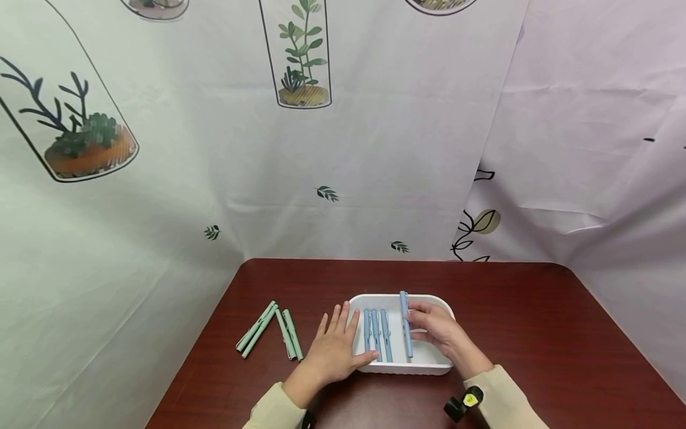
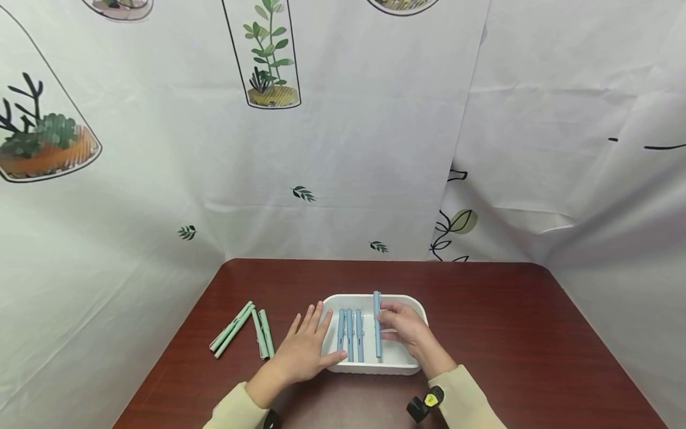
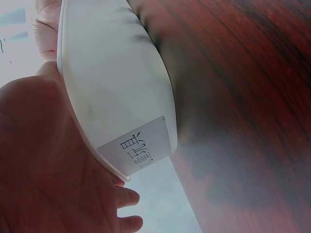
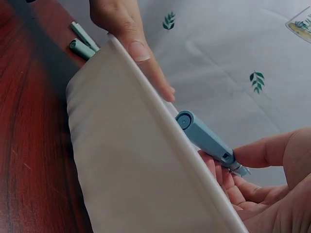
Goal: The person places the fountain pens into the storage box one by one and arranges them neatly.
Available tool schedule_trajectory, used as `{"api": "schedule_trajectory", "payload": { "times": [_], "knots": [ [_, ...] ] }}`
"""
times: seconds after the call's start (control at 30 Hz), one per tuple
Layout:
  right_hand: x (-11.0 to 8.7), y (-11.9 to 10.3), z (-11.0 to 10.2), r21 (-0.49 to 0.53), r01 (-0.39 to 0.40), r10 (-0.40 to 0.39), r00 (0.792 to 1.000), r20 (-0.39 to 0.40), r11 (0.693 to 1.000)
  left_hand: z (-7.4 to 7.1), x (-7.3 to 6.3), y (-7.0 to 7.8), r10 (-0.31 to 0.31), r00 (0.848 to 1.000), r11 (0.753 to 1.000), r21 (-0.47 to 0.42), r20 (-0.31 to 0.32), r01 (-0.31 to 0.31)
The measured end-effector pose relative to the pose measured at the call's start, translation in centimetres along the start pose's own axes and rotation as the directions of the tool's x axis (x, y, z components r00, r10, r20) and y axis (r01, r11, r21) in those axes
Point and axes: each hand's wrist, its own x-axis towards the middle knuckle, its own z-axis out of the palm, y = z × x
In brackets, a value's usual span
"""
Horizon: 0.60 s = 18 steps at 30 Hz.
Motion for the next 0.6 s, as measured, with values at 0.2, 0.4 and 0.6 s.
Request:
{"api": "schedule_trajectory", "payload": {
  "times": [0.2,0.4,0.6],
  "knots": [
    [0.14,0.30,0.07,-0.031,-0.008,0.009,1.000,0.028,0.999,-0.15,-0.04,0.11,-0.002,1.000,1.000,-0.004,0.005,0.002],
    [0.40,0.71,0.29,-0.047,-0.023,0.024,0.999,0.029,0.999,-0.32,-0.15,0.24,-0.003,1.000,1.000,-0.014,0.000,0.003],
    [0.82,0.86,0.62,-0.054,-0.041,0.045,0.997,0.062,0.998,-0.42,-0.12,0.33,-0.004,1.000,1.000,-0.026,0.002,0.004]
  ]
}}
